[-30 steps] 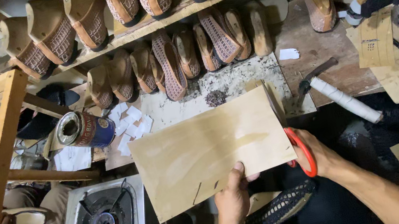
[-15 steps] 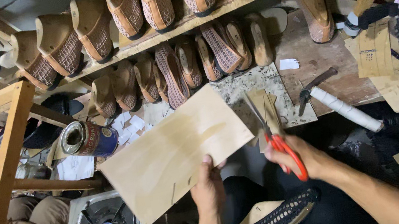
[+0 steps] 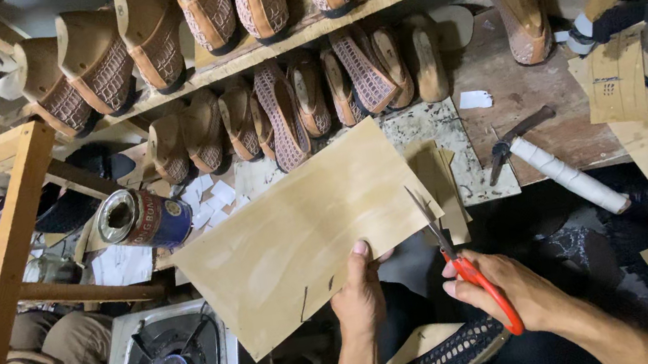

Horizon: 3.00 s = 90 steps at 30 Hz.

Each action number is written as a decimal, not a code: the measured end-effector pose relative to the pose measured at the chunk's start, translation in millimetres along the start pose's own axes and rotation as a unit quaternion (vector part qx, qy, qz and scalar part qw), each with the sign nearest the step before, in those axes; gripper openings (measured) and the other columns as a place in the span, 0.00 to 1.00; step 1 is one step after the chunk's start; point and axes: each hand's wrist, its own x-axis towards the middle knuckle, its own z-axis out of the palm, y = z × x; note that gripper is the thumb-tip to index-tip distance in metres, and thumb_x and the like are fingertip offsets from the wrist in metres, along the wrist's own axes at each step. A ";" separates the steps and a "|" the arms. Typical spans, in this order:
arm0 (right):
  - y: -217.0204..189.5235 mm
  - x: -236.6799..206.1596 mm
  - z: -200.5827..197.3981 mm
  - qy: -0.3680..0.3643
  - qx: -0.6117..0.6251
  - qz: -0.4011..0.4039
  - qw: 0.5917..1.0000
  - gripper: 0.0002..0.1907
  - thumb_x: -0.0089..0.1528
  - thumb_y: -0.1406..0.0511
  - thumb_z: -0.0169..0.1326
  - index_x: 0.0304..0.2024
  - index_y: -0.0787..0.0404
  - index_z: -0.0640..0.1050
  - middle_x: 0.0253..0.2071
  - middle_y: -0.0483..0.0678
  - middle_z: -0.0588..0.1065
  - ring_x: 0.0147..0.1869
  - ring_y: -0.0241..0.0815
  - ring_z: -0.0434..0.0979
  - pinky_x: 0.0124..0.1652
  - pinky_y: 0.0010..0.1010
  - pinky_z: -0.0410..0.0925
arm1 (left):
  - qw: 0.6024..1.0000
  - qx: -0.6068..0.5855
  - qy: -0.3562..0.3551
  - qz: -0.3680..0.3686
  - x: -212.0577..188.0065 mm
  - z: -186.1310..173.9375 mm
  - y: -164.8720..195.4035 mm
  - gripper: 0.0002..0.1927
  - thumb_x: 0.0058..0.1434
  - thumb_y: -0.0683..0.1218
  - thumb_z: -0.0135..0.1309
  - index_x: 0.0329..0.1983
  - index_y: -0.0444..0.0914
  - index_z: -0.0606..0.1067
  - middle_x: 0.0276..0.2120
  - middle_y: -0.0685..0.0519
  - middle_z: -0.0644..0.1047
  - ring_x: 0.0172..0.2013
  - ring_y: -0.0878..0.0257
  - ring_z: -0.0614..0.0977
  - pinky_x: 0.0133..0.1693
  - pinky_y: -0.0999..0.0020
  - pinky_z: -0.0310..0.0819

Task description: The person sits on the workshop floor and trims the edge of a shoe sole with a small blade, working around the sole. They then pick up a flat cardboard sheet and cut it into smaller pieces with red-handled scissors, setting the cut pieces aside.

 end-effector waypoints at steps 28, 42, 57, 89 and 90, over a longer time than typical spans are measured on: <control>-10.3 3.7 1.5 0.080 0.124 -0.040 0.988 0.13 0.59 0.57 0.57 0.32 0.61 0.78 0.18 0.42 0.72 0.21 0.35 0.71 0.25 0.32 0.67 | 0.985 0.110 0.009 -0.129 -30.5 7.6 0.0 0.29 0.61 0.56 0.57 0.51 0.25 0.77 0.44 0.44 0.82 0.46 0.53 0.84 0.51 0.64 0.73; 3.6 -0.2 -2.7 -0.009 0.206 0.008 0.979 0.17 0.58 0.57 0.57 0.22 0.63 0.77 0.13 0.48 0.71 0.18 0.40 0.71 0.23 0.34 0.65 | 0.982 0.176 0.032 -0.063 -32.6 4.1 1.6 0.27 0.62 0.54 0.57 0.46 0.22 0.77 0.40 0.44 0.82 0.41 0.52 0.86 0.47 0.60 0.80; 2.4 15.7 -23.2 -0.017 0.164 0.034 0.986 0.14 0.60 0.61 0.54 0.25 0.64 0.73 0.16 0.47 0.70 0.20 0.39 0.73 0.23 0.33 0.67 | 0.992 0.020 0.019 -0.120 -43.8 24.1 -4.0 0.22 0.61 0.44 0.56 0.52 0.22 0.74 0.48 0.40 0.81 0.45 0.51 0.85 0.48 0.57 0.82; 7.5 50.3 -13.6 0.085 0.126 -0.008 0.988 0.20 0.61 0.53 0.55 0.34 0.65 0.77 0.15 0.46 0.70 0.17 0.39 0.72 0.20 0.31 0.65 | 0.998 -0.011 -0.001 -0.054 -17.0 23.6 12.0 0.16 0.62 0.40 0.53 0.53 0.32 0.74 0.45 0.43 0.81 0.44 0.52 0.83 0.43 0.59 0.81; 7.1 44.7 -14.4 0.070 0.134 0.013 0.988 0.22 0.62 0.52 0.56 0.34 0.67 0.76 0.17 0.46 0.71 0.18 0.39 0.74 0.21 0.31 0.67 | 0.999 -0.024 -0.002 -0.042 -11.5 20.1 16.0 0.15 0.63 0.40 0.54 0.51 0.31 0.75 0.45 0.43 0.81 0.45 0.53 0.83 0.44 0.58 0.80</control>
